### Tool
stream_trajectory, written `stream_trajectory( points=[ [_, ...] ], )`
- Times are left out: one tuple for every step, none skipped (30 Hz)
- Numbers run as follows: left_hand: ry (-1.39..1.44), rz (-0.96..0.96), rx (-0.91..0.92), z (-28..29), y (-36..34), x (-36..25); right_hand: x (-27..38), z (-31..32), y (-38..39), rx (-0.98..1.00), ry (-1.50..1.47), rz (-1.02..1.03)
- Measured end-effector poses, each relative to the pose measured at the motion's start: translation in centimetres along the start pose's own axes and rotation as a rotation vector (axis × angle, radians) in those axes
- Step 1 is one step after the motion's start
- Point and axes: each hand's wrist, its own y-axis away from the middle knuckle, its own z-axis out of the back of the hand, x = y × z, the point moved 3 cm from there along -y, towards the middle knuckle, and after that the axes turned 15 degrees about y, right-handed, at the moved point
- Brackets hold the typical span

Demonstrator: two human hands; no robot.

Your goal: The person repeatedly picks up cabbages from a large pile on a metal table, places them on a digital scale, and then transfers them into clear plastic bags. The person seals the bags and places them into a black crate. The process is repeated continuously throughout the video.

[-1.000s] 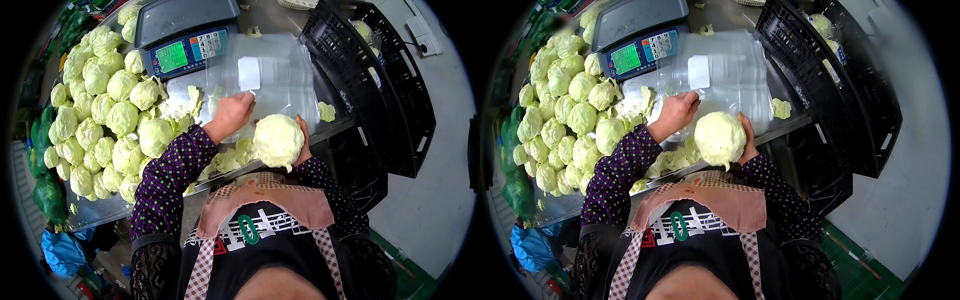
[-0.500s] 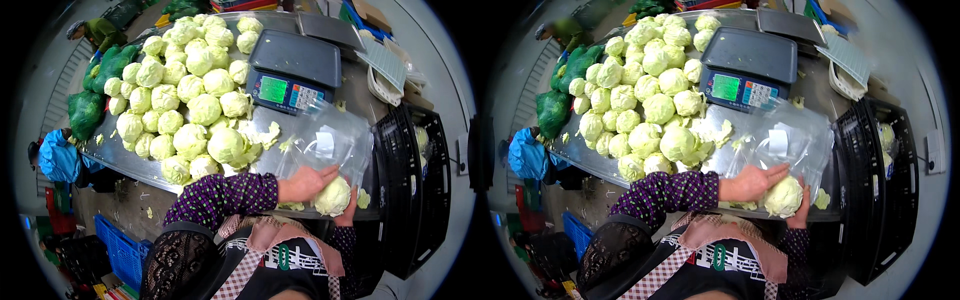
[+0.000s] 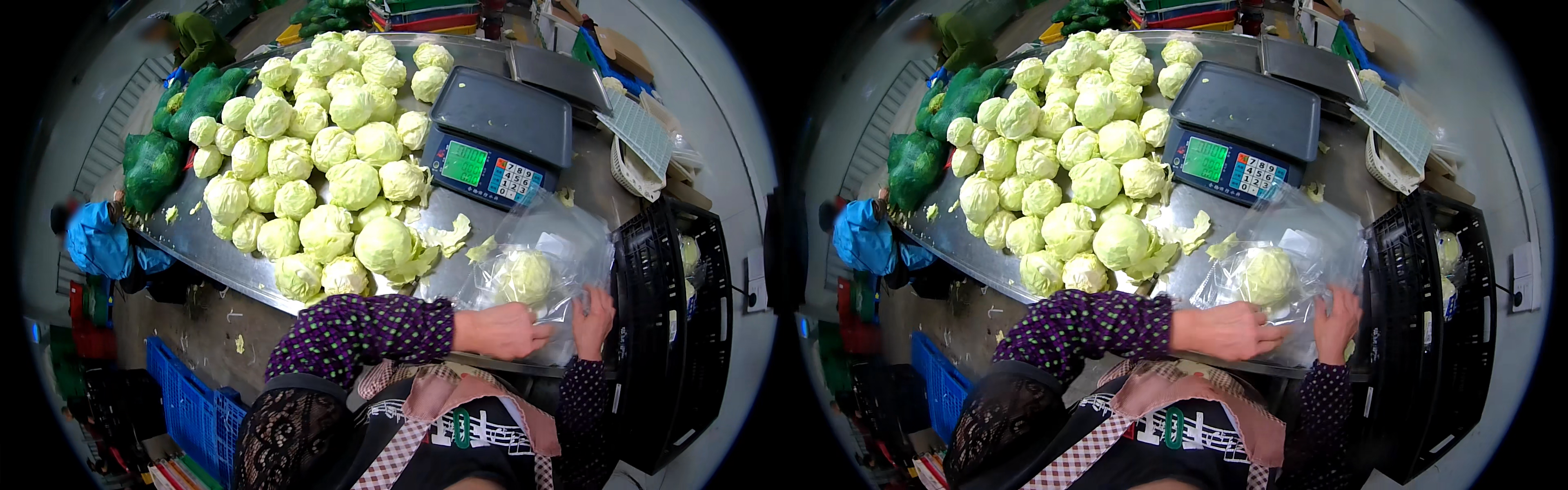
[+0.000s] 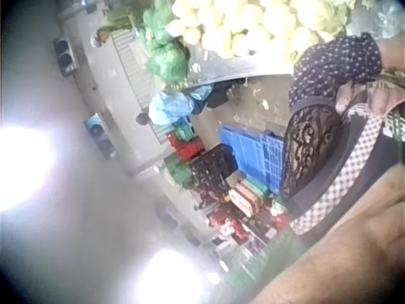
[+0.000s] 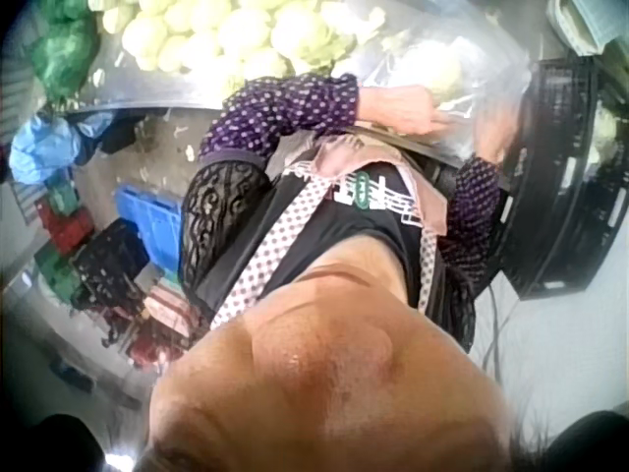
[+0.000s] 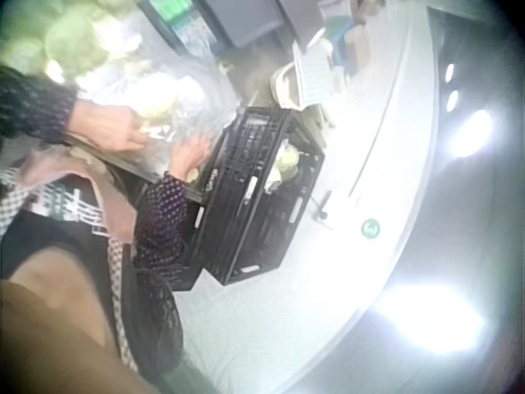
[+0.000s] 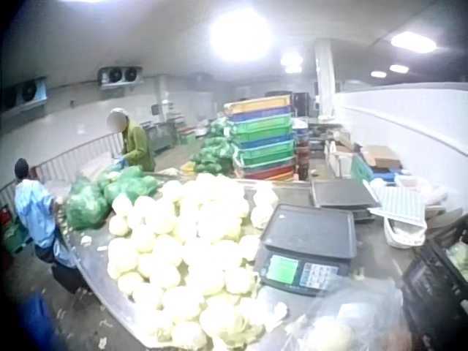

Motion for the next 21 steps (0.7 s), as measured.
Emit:
stream_trajectory(
  points=[
    [0.06,0.052,0.088,-0.1,0.5,0.0,-0.5,-0.3,0.3,0.11,-0.07,-0.128],
    [-0.035,0.067,0.046,-0.6,1.4,0.5,-0.8,-0.6,0.7,0.221,-0.148,-0.247],
    [-0.123,0.072,0.007,-1.4,2.3,1.2,-1.1,-0.6,1.2,0.334,-0.218,-0.373],
    [-0.211,0.075,-0.031,-2.2,3.0,1.8,-1.5,-0.6,0.9,0.36,-0.263,-0.353],
    [-0.121,0.074,-0.137,-1.5,3.0,1.5,-2.5,-0.5,0.6,0.39,-0.299,-0.344],
    [-0.033,0.067,-0.242,0.1,2.5,1.6,-3.5,-0.2,-0.2,0.411,-0.331,-0.338],
    [0.042,0.079,-0.353,2.3,2.3,1.9,-4.4,2.4,-3.2,0.343,-0.604,-0.399],
    [0.004,0.062,-0.455,5.7,2.0,1.3,-2.9,7.3,-6.9,0.318,-0.687,-0.364],
    [-0.064,-0.012,-0.455,8.1,2.1,1.6,-2.7,9.8,-8.5,0.265,-0.543,-0.271],
    [0.024,-0.11,-0.651,10.3,2.6,1.7,-1.1,11.7,-10.2,0.218,-0.578,-0.354],
    [0.101,0.015,-0.634,12.9,2.1,2.0,-1.6,11.1,-10.7,0.303,-0.499,-0.282],
    [0.379,0.098,-0.604,14.3,1.1,2.4,-3.5,8.8,-9.7,0.358,-0.367,-0.085],
    [0.515,0.241,-0.549,15.6,1.4,2.2,-3.1,9.3,-10.6,0.4,-0.361,-0.044],
    [0.198,0.245,-0.471,16.3,0.5,0.9,-3.3,12.2,-11.5,0.404,-0.466,-0.221],
    [0.304,0.083,-0.486,16.5,0.7,-0.1,-3.2,15.0,-13.1,0.374,-0.588,-0.351],
    [0.418,0.157,-0.548,16.5,1.8,-0.3,-1.7,14.5,-13.1,0.32,-0.567,-0.306],
    [0.545,0.195,-0.572,16.7,1.8,-0.6,-1.3,14.8,-11.9,0.247,-0.52,-0.305],
    [0.501,0.224,-0.505,16.8,2.6,-0.8,-1.5,13.2,-10.6,0.294,-0.48,-0.248],
    [0.455,0.252,-0.441,16.5,3.6,-1.4,-1.6,12.9,-8.4,0.375,-0.473,-0.248],
    [0.375,0.169,-0.354,15.2,4.0,-2.4,-1.1,13.0,-6.5,0.496,-0.535,-0.373],
    [0.392,0.182,-0.26,13.6,5.2,-3.7,0.1,13.5,-3.6,0.642,-0.611,-0.498]
  ],
)
